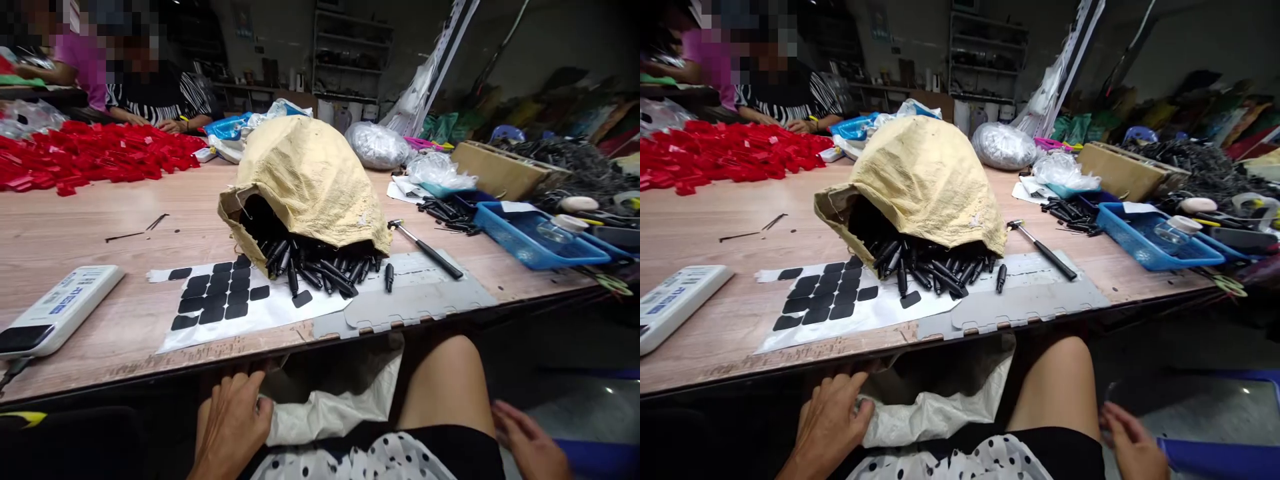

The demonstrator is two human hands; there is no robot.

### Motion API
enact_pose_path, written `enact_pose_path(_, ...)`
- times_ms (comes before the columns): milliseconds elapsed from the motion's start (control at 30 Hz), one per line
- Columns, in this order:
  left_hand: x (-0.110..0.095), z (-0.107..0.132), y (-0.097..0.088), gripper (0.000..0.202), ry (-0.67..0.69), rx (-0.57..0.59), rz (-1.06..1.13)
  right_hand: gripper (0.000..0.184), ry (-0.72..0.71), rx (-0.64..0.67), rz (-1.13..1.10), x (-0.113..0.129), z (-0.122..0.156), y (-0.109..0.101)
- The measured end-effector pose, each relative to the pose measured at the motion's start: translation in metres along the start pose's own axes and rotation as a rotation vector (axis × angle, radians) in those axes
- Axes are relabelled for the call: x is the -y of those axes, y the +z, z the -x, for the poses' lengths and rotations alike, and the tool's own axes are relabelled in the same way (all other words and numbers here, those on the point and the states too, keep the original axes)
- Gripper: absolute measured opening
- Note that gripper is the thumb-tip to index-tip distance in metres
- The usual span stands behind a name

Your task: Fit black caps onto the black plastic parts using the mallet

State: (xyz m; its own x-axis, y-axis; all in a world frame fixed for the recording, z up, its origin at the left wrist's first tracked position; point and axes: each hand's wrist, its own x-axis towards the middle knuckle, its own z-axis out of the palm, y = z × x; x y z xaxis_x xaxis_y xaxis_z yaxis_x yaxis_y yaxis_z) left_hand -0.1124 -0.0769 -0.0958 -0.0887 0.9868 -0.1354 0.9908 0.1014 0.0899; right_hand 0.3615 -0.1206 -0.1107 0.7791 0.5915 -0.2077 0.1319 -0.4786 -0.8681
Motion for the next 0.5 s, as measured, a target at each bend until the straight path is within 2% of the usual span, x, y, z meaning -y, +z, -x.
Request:
enact_pose_path(67,0.001,-0.002,0.004,0.035,-0.001,-0.004,0.087,0.042,-0.082,-0.038,0.024,0.021,0.002,0.007)
enact_pose_path(100,0.002,-0.002,0.007,0.036,-0.011,-0.006,0.130,0.046,-0.105,0.024,0.023,0.031,0.011,0.013)
enact_pose_path(167,0.003,-0.003,0.014,0.039,-0.021,-0.019,0.203,0.054,-0.022,0.303,-0.033,0.043,0.042,0.031)
enact_pose_path(200,0.004,-0.002,0.017,0.041,-0.020,-0.035,0.232,0.057,0.123,0.503,-0.070,0.043,0.061,0.045)
enact_pose_path(267,0.007,0.001,0.023,0.045,0.001,-0.073,0.282,0.059,0.423,0.658,-0.217,0.032,0.097,0.076)
enact_pose_path(333,0.012,0.006,0.028,0.050,0.022,-0.117,0.322,0.053,0.591,0.777,-0.363,0.015,0.119,0.105)
enact_pose_path(400,0.016,0.011,0.031,0.055,0.040,-0.152,0.348,0.043,0.654,0.842,-0.541,0.002,0.124,0.124)
enact_pose_path(500,0.018,0.016,0.036,0.059,0.067,-0.187,0.355,0.037,0.628,0.910,-0.712,-0.002,0.111,0.126)
